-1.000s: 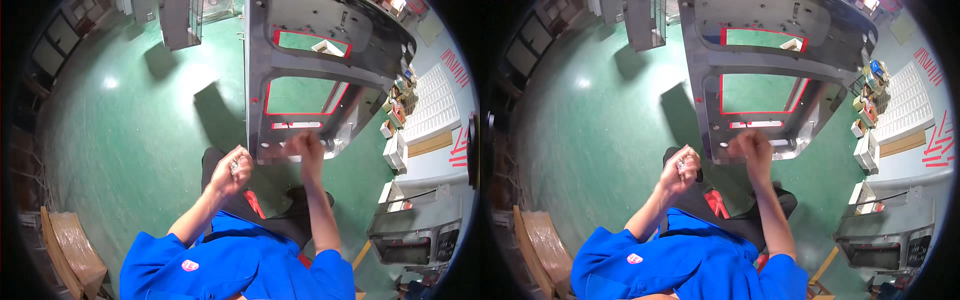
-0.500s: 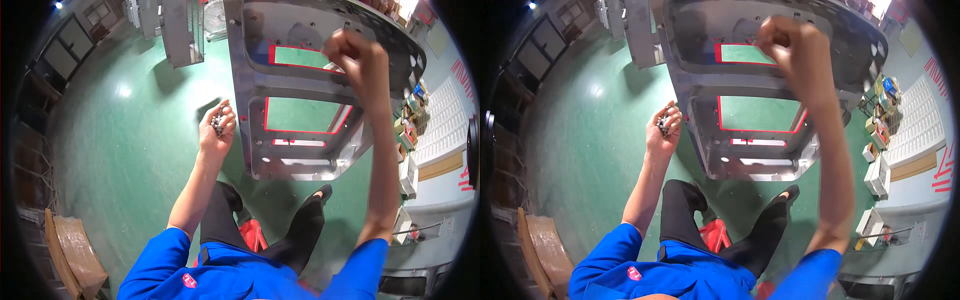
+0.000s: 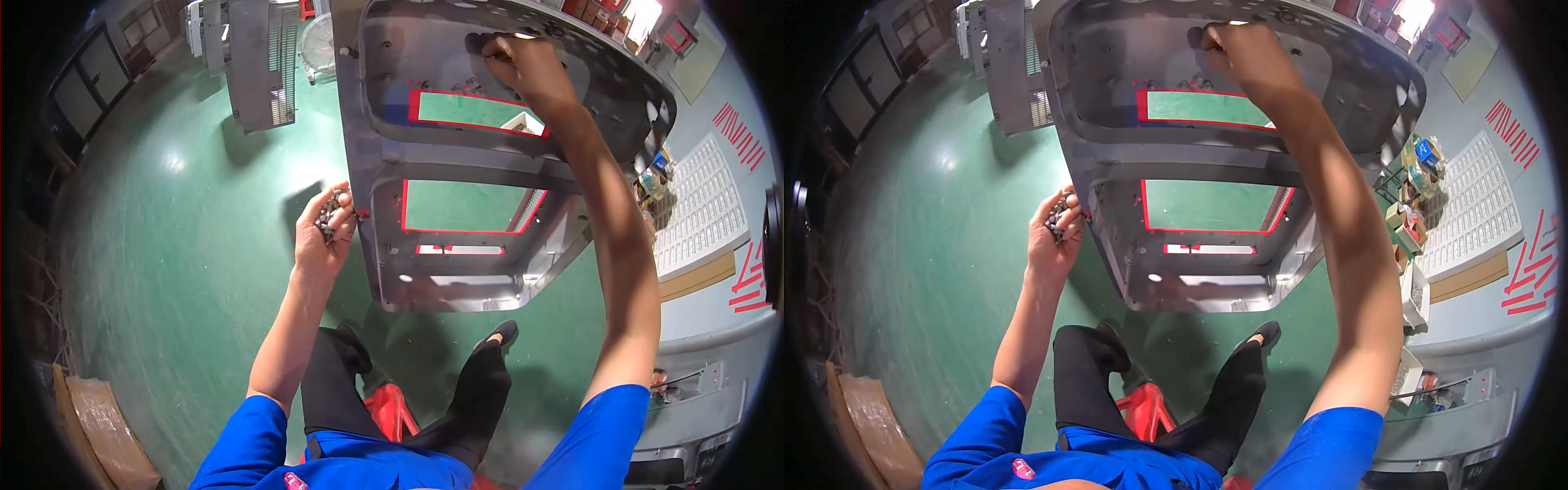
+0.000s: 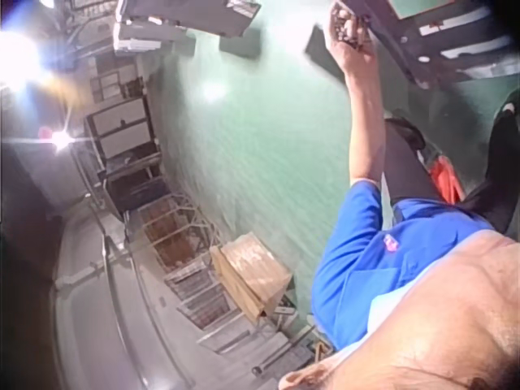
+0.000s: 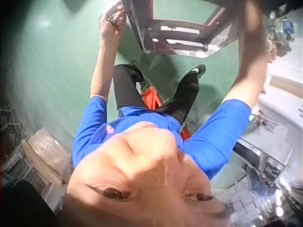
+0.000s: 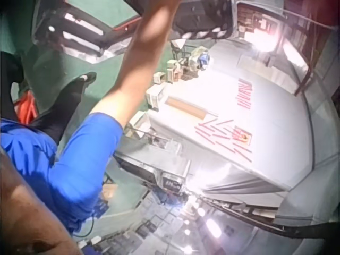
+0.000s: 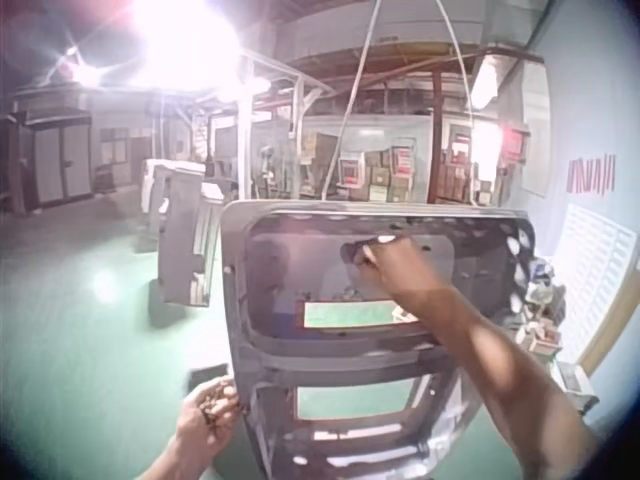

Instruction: Manually assembling small metal components and placing them into larger housings.

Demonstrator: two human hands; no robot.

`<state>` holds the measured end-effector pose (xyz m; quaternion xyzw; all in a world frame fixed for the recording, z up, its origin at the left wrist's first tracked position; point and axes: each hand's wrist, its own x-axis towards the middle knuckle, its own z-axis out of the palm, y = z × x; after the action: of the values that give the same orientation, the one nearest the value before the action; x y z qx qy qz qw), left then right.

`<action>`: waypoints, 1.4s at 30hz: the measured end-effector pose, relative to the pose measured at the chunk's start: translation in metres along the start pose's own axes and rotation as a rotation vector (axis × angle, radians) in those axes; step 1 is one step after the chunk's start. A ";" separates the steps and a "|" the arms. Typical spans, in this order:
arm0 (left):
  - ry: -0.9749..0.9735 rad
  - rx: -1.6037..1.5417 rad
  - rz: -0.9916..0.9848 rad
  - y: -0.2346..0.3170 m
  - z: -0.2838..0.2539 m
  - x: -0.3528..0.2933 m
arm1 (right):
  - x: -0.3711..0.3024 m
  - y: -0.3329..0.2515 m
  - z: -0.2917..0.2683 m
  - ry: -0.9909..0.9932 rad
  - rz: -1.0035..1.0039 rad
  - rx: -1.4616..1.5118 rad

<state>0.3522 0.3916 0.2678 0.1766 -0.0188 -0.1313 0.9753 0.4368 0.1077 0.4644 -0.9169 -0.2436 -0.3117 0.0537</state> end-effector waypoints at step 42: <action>-0.352 0.699 0.369 0.004 0.051 -0.078 | -0.082 -0.200 -0.004 -0.143 -0.141 1.064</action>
<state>0.2735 0.3983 0.3178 0.4648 -0.2594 0.0316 0.8460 0.2821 0.2474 0.4078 -0.7634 -0.4317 -0.0850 0.4729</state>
